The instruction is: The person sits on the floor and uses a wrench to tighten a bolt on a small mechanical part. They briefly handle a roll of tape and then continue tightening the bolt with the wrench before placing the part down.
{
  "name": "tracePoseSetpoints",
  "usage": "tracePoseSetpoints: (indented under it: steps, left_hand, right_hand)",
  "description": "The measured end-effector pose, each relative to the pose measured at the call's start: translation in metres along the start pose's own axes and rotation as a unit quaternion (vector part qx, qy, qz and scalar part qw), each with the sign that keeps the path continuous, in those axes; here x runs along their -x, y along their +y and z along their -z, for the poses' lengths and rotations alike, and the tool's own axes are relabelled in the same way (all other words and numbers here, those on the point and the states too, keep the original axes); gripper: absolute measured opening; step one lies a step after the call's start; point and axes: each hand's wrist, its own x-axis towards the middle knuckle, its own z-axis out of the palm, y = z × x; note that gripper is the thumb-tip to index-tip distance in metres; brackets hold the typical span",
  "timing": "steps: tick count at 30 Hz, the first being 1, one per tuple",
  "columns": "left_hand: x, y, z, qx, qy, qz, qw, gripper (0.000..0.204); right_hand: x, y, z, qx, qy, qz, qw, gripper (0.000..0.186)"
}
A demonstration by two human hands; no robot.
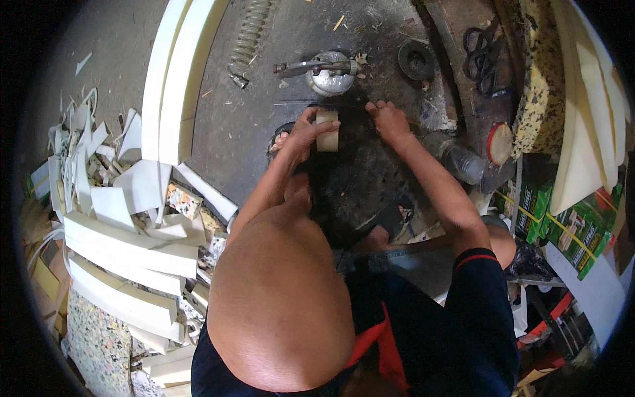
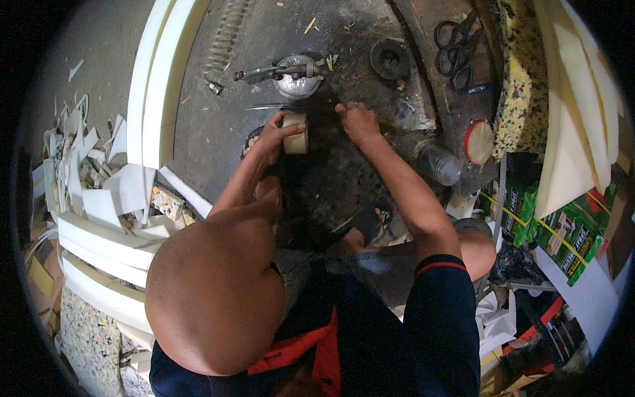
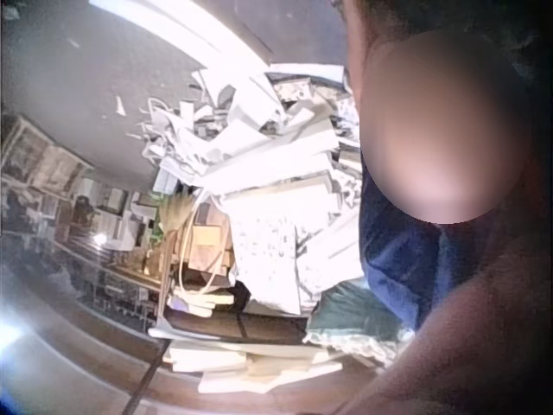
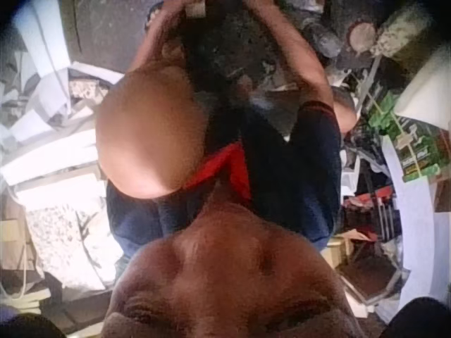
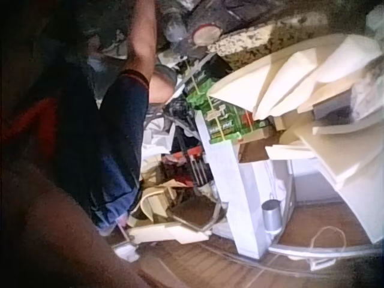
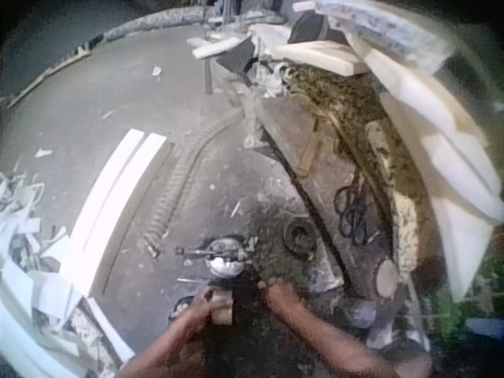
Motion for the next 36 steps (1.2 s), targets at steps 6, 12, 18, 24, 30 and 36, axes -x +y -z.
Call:
tracePoseSetpoints:
  steps: [6,12,18,24,30,36]
  left_hand:
    - [0.009,-0.007,-0.008,-0.064,-0.03,-0.028,0.997,0.076]
    - [0.048,-0.008,0.016,-0.071,-0.087,-0.06,0.992,0.073]
    - [0.105,0.008,0.058,0.129,-0.005,-0.178,0.976,0.054]
    - [0.143,0.081,0.067,0.058,0.119,-0.448,0.884,0.038]
    - [0.244,0.191,0.052,0.049,0.137,-0.522,0.84,0.03]
    - [0.324,0.264,-0.019,-0.074,0.13,-0.64,0.754,0.03]
  right_hand:
    - [-0.001,-0.016,0.003,0.021,0.009,-0.014,1.0,0.029]
    - [0.036,-0.04,0.049,-0.091,0.142,0.089,0.982,0.034]
    - [0.074,-0.055,0.062,-0.227,0.304,-0.09,0.921,0.04]
    - [0.071,-0.039,0.01,-0.247,0.058,-0.329,0.91,0.047]
    - [0.086,-0.046,0.093,-0.18,0.138,-0.213,0.95,0.07]
    - [0.142,-0.049,0.281,-0.293,0.404,0.057,0.865,0.039]
